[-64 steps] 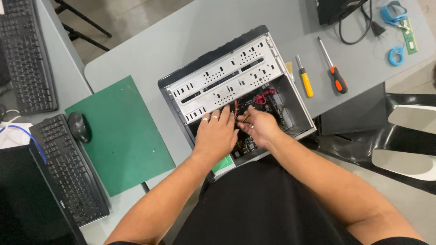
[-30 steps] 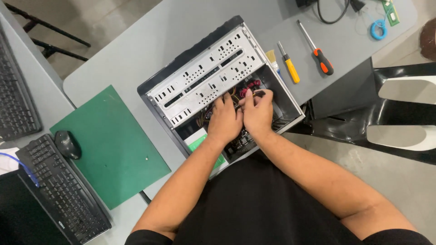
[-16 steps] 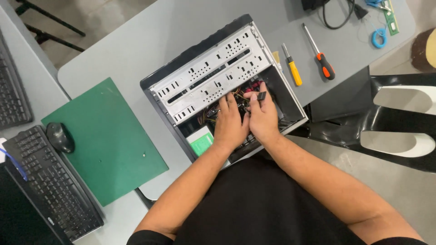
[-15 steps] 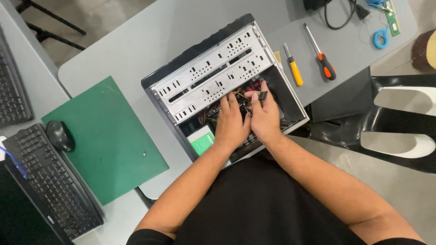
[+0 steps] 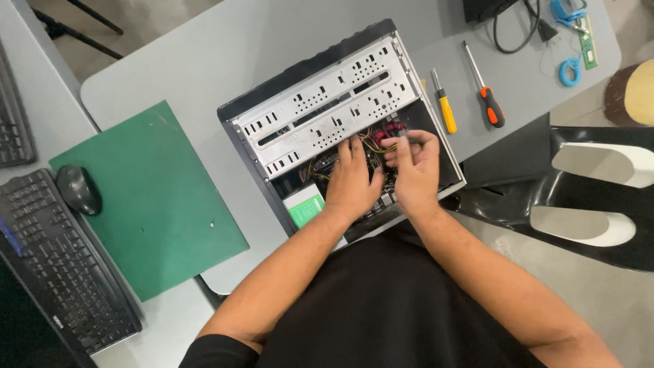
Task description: Connecting power supply cables to the motherboard and cleaning the interior of a computer case with a brush.
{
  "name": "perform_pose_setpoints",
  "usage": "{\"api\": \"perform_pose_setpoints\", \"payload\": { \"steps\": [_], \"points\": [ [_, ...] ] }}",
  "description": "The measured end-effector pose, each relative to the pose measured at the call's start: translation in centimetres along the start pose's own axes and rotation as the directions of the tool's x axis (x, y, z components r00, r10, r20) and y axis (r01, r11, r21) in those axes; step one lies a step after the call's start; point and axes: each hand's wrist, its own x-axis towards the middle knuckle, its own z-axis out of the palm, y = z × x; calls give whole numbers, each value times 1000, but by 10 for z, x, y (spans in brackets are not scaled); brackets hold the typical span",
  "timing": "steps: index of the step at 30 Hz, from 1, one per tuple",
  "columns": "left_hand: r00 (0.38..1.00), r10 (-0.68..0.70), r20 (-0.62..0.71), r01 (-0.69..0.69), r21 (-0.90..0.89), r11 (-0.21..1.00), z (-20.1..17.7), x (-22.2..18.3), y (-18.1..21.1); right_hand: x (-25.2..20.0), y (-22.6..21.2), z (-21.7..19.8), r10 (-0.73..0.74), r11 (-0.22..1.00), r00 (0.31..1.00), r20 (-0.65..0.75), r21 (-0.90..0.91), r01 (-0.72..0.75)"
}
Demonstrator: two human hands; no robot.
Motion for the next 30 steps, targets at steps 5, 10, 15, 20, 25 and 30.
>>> {"api": "perform_pose_setpoints", "payload": {
  "steps": [5,10,15,20,25,30],
  "points": [
    [998,63,31,-64,63,996,5,-1,-1,9,10,-5,231,951,965,-122,238,-197],
    [998,36,58,-41,88,995,10,-4,-7,4,13,-4,117,993,992,-50,6,-116],
    [999,16,50,-18,49,999,15,-3,-8,22,29,-17,-195,883,979,60,-424,202],
    [1000,-5,19,4,6,1000,19,-1,-11,23,1,-13,-143,640,979,144,-742,203],
    [999,-24,28,24,15,1000,15,0,-12,36,6,-12,-151,351,948,278,-882,315],
    [999,-19,38,19,4,1000,11,1,-14,30,-11,1,-166,332,937,308,-877,347]
  ]
}}
